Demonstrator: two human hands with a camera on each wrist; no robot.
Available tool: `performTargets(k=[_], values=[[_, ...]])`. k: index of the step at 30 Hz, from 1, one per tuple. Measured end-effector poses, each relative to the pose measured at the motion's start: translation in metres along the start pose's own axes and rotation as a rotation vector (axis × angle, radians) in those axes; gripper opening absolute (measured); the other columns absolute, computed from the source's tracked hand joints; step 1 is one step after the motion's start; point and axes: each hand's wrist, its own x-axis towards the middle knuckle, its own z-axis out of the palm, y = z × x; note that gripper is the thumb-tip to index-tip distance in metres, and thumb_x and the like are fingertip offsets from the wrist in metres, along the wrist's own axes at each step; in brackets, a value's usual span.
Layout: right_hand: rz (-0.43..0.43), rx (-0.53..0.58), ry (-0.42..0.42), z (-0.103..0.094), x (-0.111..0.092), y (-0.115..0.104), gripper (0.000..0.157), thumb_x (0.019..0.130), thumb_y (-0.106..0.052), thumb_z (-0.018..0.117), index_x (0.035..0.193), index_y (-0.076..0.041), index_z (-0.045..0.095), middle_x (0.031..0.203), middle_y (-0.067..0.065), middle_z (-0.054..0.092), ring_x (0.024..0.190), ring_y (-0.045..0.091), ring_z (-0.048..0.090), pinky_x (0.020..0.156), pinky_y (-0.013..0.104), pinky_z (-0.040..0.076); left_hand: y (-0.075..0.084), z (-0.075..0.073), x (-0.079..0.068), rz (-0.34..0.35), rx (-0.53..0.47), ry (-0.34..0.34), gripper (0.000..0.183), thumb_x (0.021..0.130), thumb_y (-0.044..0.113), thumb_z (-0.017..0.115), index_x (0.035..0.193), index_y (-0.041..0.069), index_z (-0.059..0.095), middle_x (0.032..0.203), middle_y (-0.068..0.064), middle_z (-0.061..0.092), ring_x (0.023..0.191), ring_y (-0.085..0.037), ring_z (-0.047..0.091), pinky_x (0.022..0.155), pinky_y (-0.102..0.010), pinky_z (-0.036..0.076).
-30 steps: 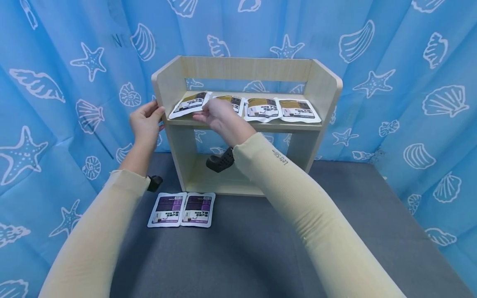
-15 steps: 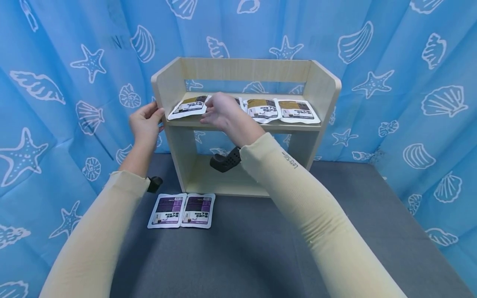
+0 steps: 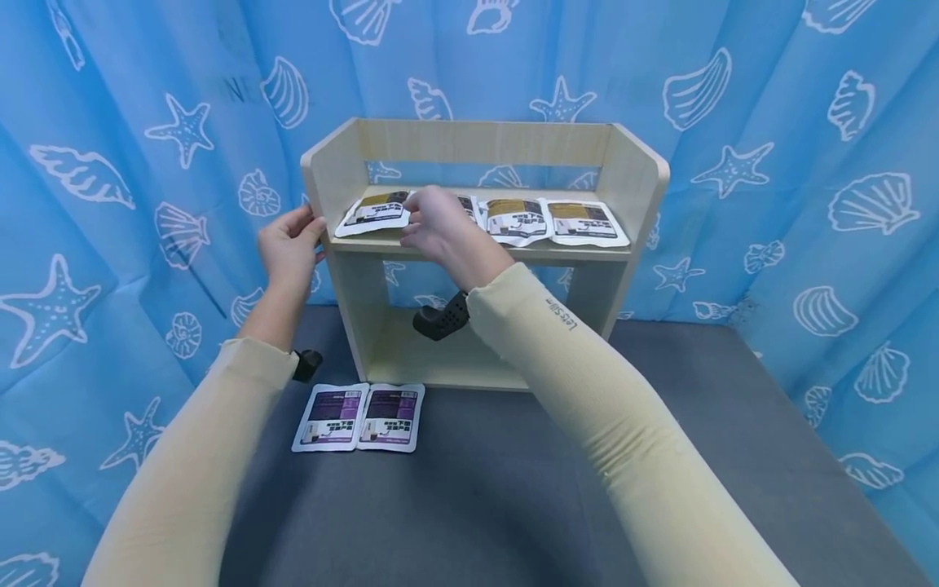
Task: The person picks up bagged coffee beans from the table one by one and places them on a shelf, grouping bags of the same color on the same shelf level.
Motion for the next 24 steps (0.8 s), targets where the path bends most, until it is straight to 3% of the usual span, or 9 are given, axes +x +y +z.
performTargets(k=[7,12,18,24], values=[[0.019,-0.077,0.058,0.002,-0.002,-0.006,0.066,0.098,0.008,0.034,0.156,-0.008,0.008,0.158,0.022,0.015,0.145,0.034,0.019,0.117,0.044,0.018,-0.001,0.0,-0.001,0.004,0.011,-0.005,0.038,0.097,0.025,0.059,0.134,0.014,0.06,0.132,-0.007,0.061,0.115,-0.016,0.061,0.088,-0.032,0.054],[0.01,-0.007,0.03,-0.004,-0.01,-0.01,0.063,0.099,0.007,0.03,0.156,-0.006,0.005,0.159,0.021,0.013,0.145,0.036,0.015,0.117,0.046,0.016,-0.001,0.001,-0.002,0.013,0.024,-0.003,0.037,0.098,0.023,0.059,0.134,0.012,0.06,0.132,-0.008,0.061,0.115,-0.017,0.061,0.088,-0.031,0.054],[-0.012,0.133,0.002,-0.025,-0.025,-0.012,0.063,0.101,0.006,0.03,0.156,-0.01,0.004,0.158,0.022,0.017,0.144,0.038,0.019,0.117,0.046,0.018,-0.006,-0.003,-0.003,-0.01,0.022,-0.004,0.034,0.098,0.021,0.059,0.13,0.008,0.062,0.129,-0.01,0.062,0.111,-0.017,0.063,0.086,-0.028,0.054],[-0.061,0.145,-0.04,-0.06,-0.054,-0.01,0.051,0.103,0.001,0.035,0.152,-0.003,0.024,0.155,0.02,0.028,0.14,0.035,0.031,0.115,0.043,0.025,-0.014,-0.011,-0.012,0.02,0.053,-0.005,0.033,0.099,0.019,0.058,0.128,0.004,0.062,0.126,-0.014,0.063,0.097,-0.01,0.066,0.087,-0.027,0.054]])
